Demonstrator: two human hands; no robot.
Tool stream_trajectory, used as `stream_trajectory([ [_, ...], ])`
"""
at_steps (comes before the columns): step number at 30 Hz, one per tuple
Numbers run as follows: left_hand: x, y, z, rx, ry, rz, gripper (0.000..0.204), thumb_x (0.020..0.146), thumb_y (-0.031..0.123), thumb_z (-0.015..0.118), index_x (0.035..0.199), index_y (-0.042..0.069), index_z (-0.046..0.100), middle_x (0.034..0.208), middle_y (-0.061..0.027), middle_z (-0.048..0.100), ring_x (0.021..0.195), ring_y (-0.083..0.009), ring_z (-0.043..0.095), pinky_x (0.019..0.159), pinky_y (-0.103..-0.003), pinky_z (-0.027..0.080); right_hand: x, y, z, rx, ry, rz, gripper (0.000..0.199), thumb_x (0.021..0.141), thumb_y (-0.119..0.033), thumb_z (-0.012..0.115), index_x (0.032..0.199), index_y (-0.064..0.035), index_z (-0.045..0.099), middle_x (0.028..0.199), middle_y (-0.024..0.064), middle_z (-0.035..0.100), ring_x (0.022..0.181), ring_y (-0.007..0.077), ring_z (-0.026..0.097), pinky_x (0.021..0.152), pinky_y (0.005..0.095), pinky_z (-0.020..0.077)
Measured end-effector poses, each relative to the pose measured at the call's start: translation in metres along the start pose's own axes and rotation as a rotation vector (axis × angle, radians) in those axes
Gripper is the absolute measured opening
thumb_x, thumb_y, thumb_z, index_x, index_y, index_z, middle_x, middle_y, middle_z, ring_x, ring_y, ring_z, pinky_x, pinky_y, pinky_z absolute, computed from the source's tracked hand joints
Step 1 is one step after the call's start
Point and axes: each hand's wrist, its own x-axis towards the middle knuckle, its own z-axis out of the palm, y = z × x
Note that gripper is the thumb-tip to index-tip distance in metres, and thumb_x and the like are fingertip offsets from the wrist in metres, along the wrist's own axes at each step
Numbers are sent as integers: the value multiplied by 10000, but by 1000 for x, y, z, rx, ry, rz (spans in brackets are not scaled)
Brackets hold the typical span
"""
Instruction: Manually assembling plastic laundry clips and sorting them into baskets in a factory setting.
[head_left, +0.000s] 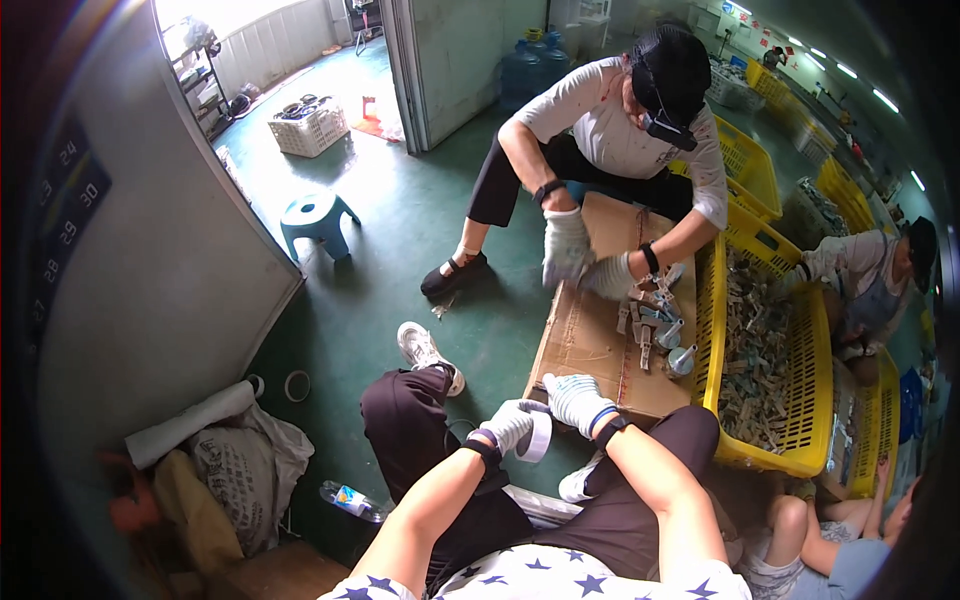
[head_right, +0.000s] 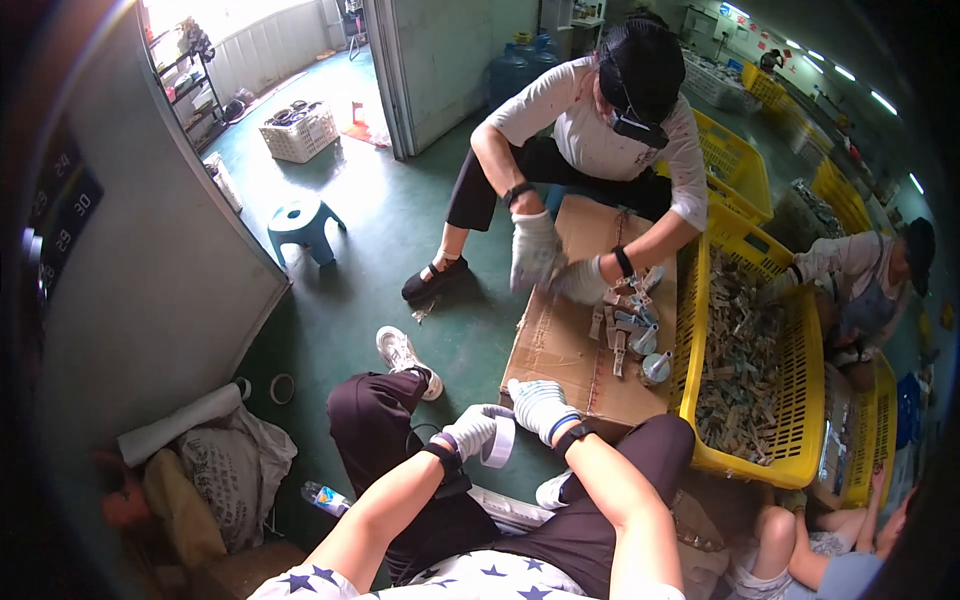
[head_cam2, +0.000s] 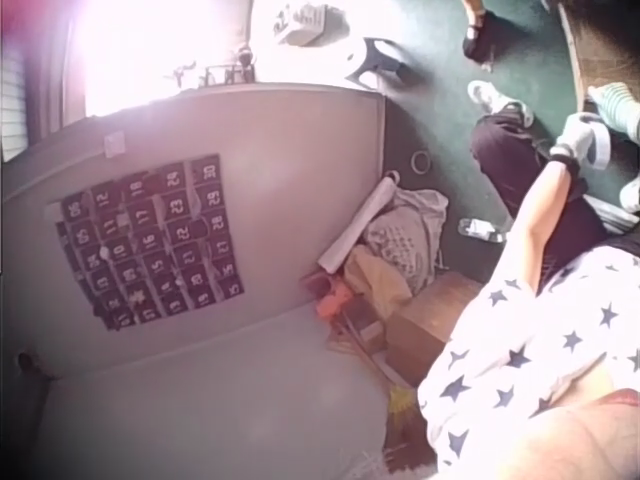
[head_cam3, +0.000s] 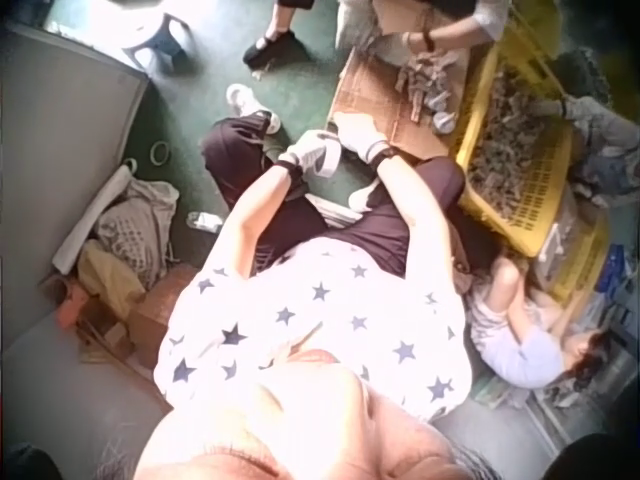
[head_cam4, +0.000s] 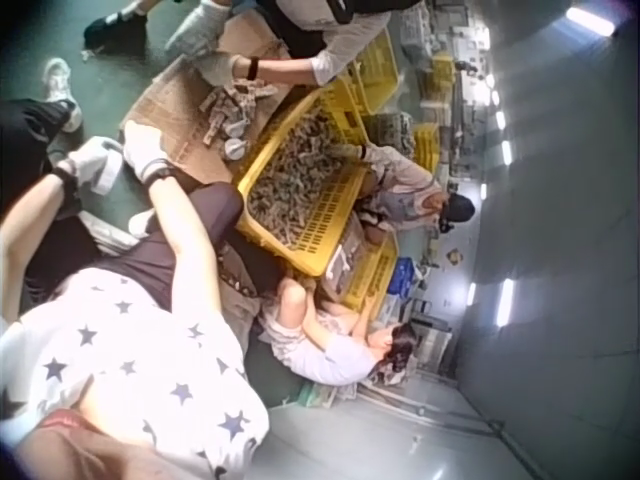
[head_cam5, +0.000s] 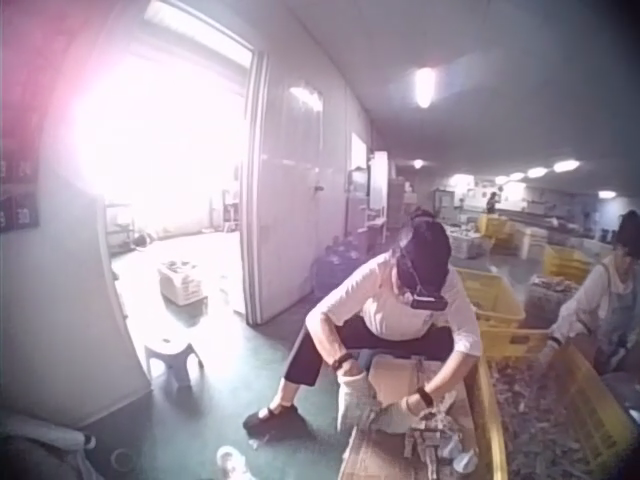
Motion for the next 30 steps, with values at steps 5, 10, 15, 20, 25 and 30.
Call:
stream_trajectory([
  [5, -4, 5, -3, 38, 4, -71, 309, 808, -25, 534, 1082, 21, 670, 873, -60, 675, 742, -155, 622, 698, -318, 526, -1, -5, -4, 40, -38, 33, 224, 889, -168, 486, 1063, -46, 557, 950, 193, 687, 885, 353, 678, 723, 483, 528],
  [10, -2, 0, -2, 69, -15, -54, 325, 809, -42, 516, 1089, 20, 667, 864, -56, 670, 735, -156, 621, 689, -318, 527, -17, 7, 0, 116, 48, 6, 210, 898, -178, 446, 1016, -58, 572, 897, 191, 682, 829, 361, 671, 714, 476, 516],
  [15, -4, 0, -4, -48, -3, -58, 261, 822, 23, 645, 1081, 29, 669, 889, -36, 668, 737, -140, 625, 663, -307, 533, -41, 57, -17, 157, 135, 95, 232, 879, -210, 506, 1038, -81, 616, 908, 188, 684, 865, 357, 663, 744, 478, 512],
  [20, -6, 32, -3, -199, -102, 98, 322, 807, 15, 670, 1128, 34, 655, 979, -46, 681, 829, -139, 651, 738, -281, 536, -61, 107, -9, -74, 338, 382, 277, 872, -283, 566, 1042, -75, 635, 994, 158, 672, 964, 343, 646, 874, 506, 462],
  [25, -5, 99, 20, -95, -136, 357, 538, 774, -17, 647, 1299, -36, 531, 1124, -85, 645, 992, -165, 624, 903, -279, 490, -47, 54, -18, 1057, 171, -117, 606, 885, -569, 571, 1178, -39, 563, 972, 107, 641, 928, 239, 609, 809, 357, 466],
  [30, -14, 176, 34, -164, -278, 226, 457, 891, 132, 569, 1303, -56, 507, 1105, -102, 651, 928, -182, 637, 858, -311, 503, -57, 37, -57, 1943, 16, -293, 407, 958, -412, 563, 1189, -77, 562, 950, -6, 605, 855, 98, 573, 742, 258, 475],
])
